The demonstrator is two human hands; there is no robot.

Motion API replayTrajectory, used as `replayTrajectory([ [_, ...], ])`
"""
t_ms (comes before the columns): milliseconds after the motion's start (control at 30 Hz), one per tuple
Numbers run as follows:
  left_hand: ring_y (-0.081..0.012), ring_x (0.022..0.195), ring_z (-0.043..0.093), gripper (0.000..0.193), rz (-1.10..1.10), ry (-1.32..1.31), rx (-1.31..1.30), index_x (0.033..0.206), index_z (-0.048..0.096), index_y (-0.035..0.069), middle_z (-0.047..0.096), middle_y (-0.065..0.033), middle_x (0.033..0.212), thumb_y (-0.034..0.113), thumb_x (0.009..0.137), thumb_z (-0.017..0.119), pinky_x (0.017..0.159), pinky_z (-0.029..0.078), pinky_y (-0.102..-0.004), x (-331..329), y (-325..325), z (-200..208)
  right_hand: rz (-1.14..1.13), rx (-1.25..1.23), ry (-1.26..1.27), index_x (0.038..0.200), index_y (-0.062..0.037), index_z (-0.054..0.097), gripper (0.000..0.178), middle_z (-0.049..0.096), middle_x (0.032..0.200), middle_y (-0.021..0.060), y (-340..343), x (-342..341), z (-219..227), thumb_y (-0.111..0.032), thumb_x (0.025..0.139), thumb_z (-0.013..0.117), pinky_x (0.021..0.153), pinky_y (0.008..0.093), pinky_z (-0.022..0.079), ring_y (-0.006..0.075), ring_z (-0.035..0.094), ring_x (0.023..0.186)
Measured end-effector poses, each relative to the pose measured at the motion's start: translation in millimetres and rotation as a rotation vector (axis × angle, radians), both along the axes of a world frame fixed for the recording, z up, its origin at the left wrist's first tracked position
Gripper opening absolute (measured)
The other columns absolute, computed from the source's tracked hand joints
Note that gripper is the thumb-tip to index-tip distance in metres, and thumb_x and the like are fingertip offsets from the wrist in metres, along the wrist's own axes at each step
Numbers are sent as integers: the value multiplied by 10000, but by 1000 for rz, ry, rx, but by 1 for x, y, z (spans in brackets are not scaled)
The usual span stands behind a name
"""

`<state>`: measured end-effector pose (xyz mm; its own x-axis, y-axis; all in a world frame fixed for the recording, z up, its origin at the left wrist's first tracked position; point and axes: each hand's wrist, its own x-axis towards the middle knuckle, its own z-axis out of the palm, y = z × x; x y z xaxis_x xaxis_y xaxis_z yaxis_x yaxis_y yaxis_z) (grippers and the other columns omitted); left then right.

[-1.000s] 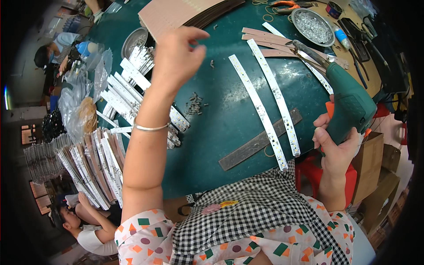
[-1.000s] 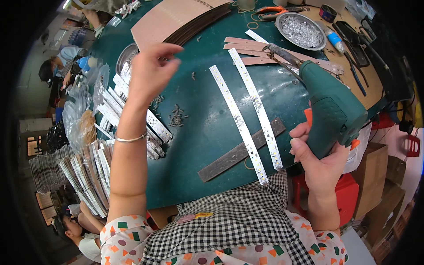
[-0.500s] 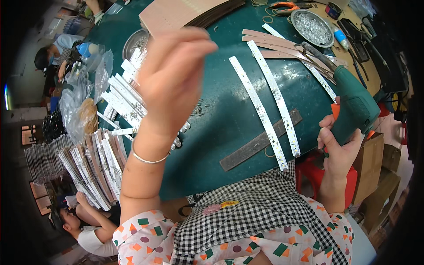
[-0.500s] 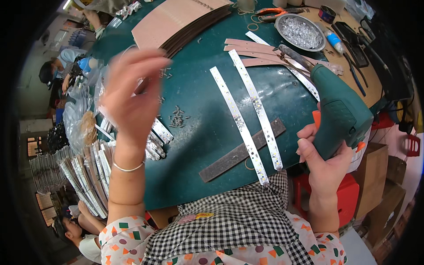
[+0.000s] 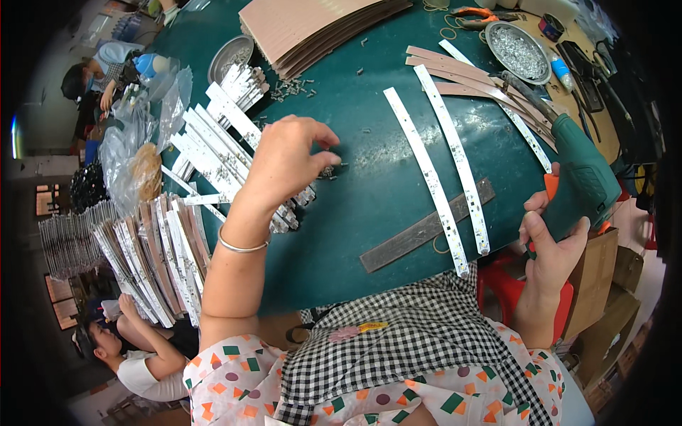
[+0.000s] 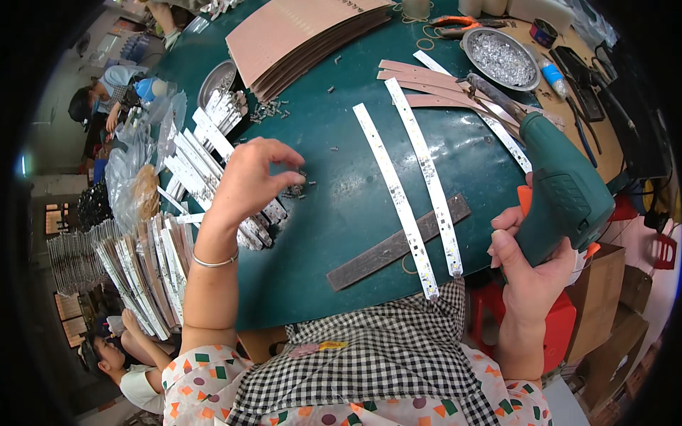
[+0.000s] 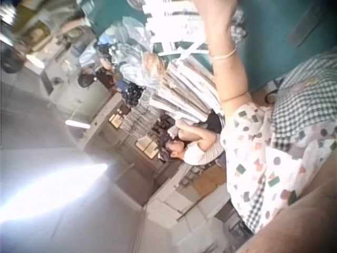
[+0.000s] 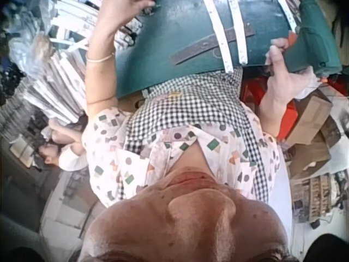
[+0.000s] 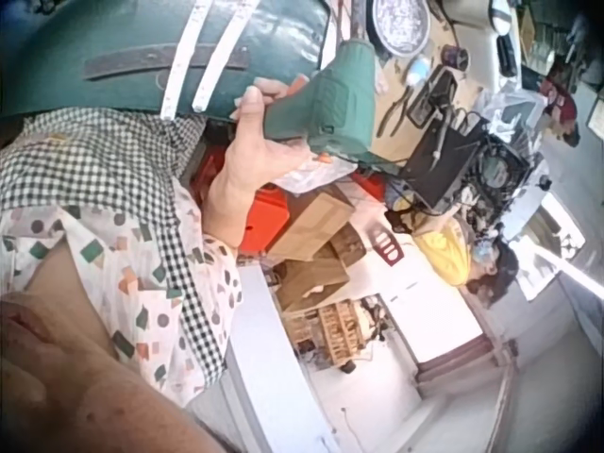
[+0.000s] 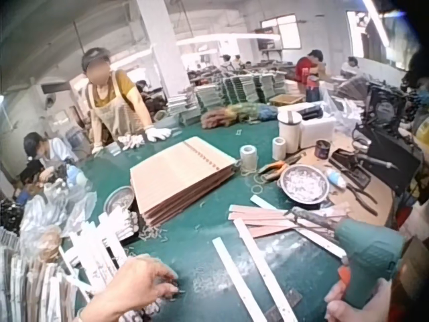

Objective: The person attaches small electrical connectors onto LED strips by hand and solders them in place using a soldering gun.

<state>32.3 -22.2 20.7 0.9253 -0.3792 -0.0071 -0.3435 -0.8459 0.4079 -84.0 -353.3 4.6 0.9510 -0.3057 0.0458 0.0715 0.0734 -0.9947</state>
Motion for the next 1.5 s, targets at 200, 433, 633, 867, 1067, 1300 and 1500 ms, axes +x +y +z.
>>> replayTrajectory([
  [200, -238, 800, 578, 195, -41, 20, 104, 834, 742, 73, 688, -41, 830, 116, 659, 815, 752, 439, -376, -4, -3, -16, 22, -8, 6, 1347, 66, 452, 640, 649, 888, 123, 3, 1, 1, 29, 771, 729, 498, 193, 468, 95, 586, 624],
  [433, -272, 816, 599, 62, -168, -62, 173, 731, 685, 44, 643, -74, 758, 49, 694, 735, 741, 435, -383, -6, -14, -19, 29, 4, 11, 1344, 63, 460, 643, 654, 900, 121, 3, 1, -2, 23, 767, 741, 515, 190, 473, 93, 594, 646],
  [633, -324, 713, 625, 58, -216, -73, 83, 745, 663, 5, 622, -126, 742, -4, 688, 664, 657, 516, -397, -14, -12, -23, 56, 1, 8, 1344, 59, 469, 628, 659, 901, 114, 3, 0, 0, 21, 778, 739, 530, 188, 479, 89, 600, 663],
  [867, -315, 758, 599, 103, -193, -238, -18, 793, 616, 9, 619, -123, 788, -19, 708, 668, 688, 507, -399, -28, -18, -26, 81, 13, 12, 1323, 72, 480, 600, 663, 907, 129, 7, -1, 2, 42, 780, 732, 533, 193, 481, 93, 602, 664],
  [1067, -290, 778, 601, 110, -145, -263, -37, 804, 631, 19, 641, -119, 809, -36, 727, 688, 700, 497, -374, -27, -25, -22, 102, -6, 43, 1347, 61, 456, 635, 639, 884, 102, 13, 0, 0, 8, 771, 718, 499, 195, 462, 85, 577, 621],
  [1300, -212, 749, 595, 169, 122, -42, -128, 911, 716, 42, 663, -87, 814, 26, 745, 745, 660, 493, -330, -28, -11, -23, 119, -25, 41, 1349, 67, 453, 630, 640, 897, 112, 9, 1, -4, 9, 779, 716, 503, 190, 461, 81, 574, 622],
  [1500, -258, 675, 630, 177, -7, -64, -233, 858, 720, 32, 664, -113, 782, 97, 712, 794, 632, 508, -344, -26, -45, -47, 122, 33, 54, 1344, 77, 457, 631, 646, 907, 130, 16, 2, -3, 30, 770, 713, 506, 198, 466, 87, 579, 621],
])
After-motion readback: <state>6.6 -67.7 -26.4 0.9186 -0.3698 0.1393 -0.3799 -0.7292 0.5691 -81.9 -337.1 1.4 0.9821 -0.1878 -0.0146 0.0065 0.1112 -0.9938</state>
